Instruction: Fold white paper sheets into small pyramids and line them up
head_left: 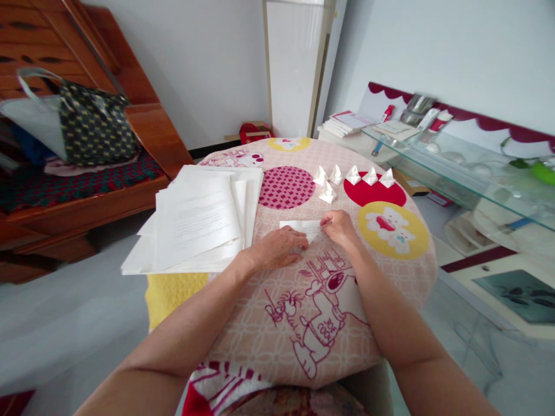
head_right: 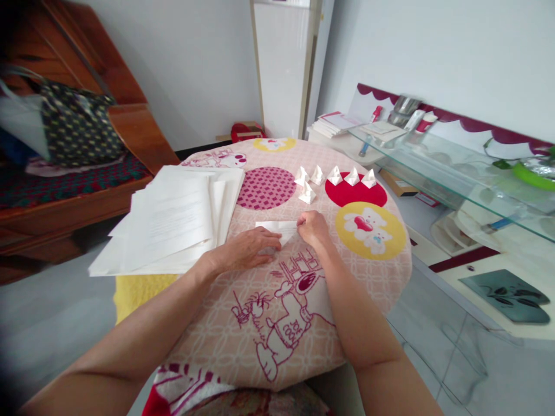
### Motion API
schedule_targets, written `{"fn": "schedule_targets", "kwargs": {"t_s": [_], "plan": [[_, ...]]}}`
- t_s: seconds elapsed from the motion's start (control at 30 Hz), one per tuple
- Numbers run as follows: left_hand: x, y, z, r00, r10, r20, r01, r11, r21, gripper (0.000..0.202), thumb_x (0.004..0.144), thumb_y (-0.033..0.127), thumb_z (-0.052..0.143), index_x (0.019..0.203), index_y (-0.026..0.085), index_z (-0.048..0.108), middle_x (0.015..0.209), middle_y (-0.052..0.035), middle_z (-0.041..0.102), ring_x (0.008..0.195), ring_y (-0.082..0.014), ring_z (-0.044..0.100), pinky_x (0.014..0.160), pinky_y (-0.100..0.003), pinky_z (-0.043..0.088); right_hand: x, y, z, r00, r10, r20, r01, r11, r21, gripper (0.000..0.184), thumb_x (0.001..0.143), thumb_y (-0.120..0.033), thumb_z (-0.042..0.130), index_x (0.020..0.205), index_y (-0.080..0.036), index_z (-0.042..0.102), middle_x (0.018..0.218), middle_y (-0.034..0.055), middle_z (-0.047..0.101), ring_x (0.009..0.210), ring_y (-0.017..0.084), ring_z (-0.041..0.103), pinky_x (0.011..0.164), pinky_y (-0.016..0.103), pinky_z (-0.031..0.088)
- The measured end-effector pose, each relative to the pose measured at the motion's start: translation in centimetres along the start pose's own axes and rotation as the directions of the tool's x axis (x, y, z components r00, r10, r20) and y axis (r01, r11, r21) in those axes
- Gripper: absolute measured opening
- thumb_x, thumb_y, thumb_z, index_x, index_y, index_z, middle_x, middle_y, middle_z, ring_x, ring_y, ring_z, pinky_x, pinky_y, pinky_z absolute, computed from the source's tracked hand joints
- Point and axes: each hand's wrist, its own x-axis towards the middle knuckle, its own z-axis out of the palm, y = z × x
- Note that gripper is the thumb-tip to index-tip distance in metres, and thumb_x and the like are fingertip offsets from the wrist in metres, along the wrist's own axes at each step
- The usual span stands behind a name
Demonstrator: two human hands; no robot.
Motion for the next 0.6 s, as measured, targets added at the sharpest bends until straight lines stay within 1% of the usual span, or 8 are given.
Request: {"fn": "schedule_targets", "kwargs": {"t_s": [0.07, 0.1, 0.2, 0.27, 0.37, 0.47, 0.6], "plan": [[0.0, -0.2, 0.0, 1.000, -0.027, 0.005, 0.027, 0.999, -0.019, 0.021, 0.093, 0.022, 0.065, 0.114, 0.019, 0.067, 0.119, -0.0079, 0.073, 0.113, -0.0246, 0.066, 0.100, -0.039, 0.051, -0.1, 0.2, 0.0, 0.999, 0.011, -0.030, -0.011, 1.000, 0.012, 0.025, 0.073, -0.007, 0.061, 0.085, -0.016, 0.081, 0.080, 0.0063, 0.077, 0.073, 0.018, 0.068, 0.065, 0.024, 0.045], [0.0, -0.3, 0.0, 0.999, -0.043, 0.004, 0.043, 0.999, -0.029, 0.025, 0.094, 0.022, 0.064, 0.119, 0.019, 0.066, 0.119, -0.0081, 0.074, 0.113, -0.0247, 0.066, 0.100, -0.040, 0.051, -0.2, 0.3, 0.1, 0.999, 0.009, -0.051, -0.007, 0.999, 0.031, 0.026, 0.074, -0.008, 0.060, 0.087, -0.016, 0.081, 0.080, 0.0062, 0.077, 0.073, 0.018, 0.068, 0.065, 0.024, 0.046], [-0.1, -0.8, 0.2, 0.999, -0.043, -0.010, 0.042, 0.998, -0.051, 0.039, 0.095, 0.022, 0.062, 0.134, 0.019, 0.061, 0.132, -0.0102, 0.070, 0.120, -0.0255, 0.064, 0.104, -0.043, 0.049, -0.4, 0.7, 0.0, 0.994, -0.040, -0.102, 0.049, 0.995, 0.086, 0.030, 0.079, -0.010, 0.058, 0.096, -0.015, 0.082, 0.078, 0.0052, 0.076, 0.072, 0.018, 0.067, 0.066, 0.025, 0.047], [-0.1, -1.1, 0.3, 1.000, -0.008, -0.014, 0.007, 0.999, -0.053, 0.039, 0.096, 0.023, 0.061, 0.135, 0.020, 0.063, 0.140, -0.0108, 0.066, 0.126, -0.0263, 0.062, 0.108, -0.045, 0.048, -0.5, 0.8, -0.1, 0.990, -0.091, -0.109, 0.099, 0.993, 0.071, 0.031, 0.083, -0.012, 0.057, 0.101, -0.016, 0.082, 0.080, 0.0053, 0.077, 0.073, 0.019, 0.068, 0.069, 0.026, 0.048], [0.0, -1.3, 0.4, 1.000, 0.017, 0.000, -0.017, 0.999, -0.033, 0.035, 0.096, 0.025, 0.062, 0.131, 0.020, 0.068, 0.144, -0.0107, 0.064, 0.128, -0.0274, 0.061, 0.109, -0.046, 0.048, -0.6, 0.5, -0.3, 0.985, -0.158, -0.064, 0.157, 0.987, -0.024, 0.030, 0.088, -0.016, 0.058, 0.108, -0.017, 0.081, 0.090, 0.0080, 0.080, 0.081, 0.021, 0.070, 0.075, 0.028, 0.049], [0.1, -1.3, 0.5, 1.000, 0.027, -0.003, -0.027, 1.000, -0.008, 0.037, 0.095, 0.024, 0.064, 0.131, 0.021, 0.068, 0.142, -0.0111, 0.065, 0.127, -0.0280, 0.063, 0.108, -0.047, 0.050, -0.7, 0.2, -0.3, 0.979, -0.202, -0.003, 0.200, 0.973, -0.119, 0.031, 0.092, -0.021, 0.060, 0.116, -0.021, 0.079, 0.100, 0.0094, 0.080, 0.090, 0.023, 0.072, 0.079, 0.029, 0.049], [0.2, -1.2, 0.7, 0.999, 0.033, -0.020, -0.032, 0.999, 0.020, 0.036, 0.093, 0.023, 0.065, 0.129, 0.021, 0.070, 0.140, -0.0119, 0.066, 0.125, -0.0295, 0.064, 0.106, -0.048, 0.051, -0.9, 0.0, -0.1, 0.974, -0.226, 0.023, 0.226, 0.958, -0.176, 0.029, 0.095, -0.024, 0.060, 0.116, -0.022, 0.079, 0.105, 0.0095, 0.080, 0.096, 0.023, 0.071, 0.081, 0.029, 0.048]]}}
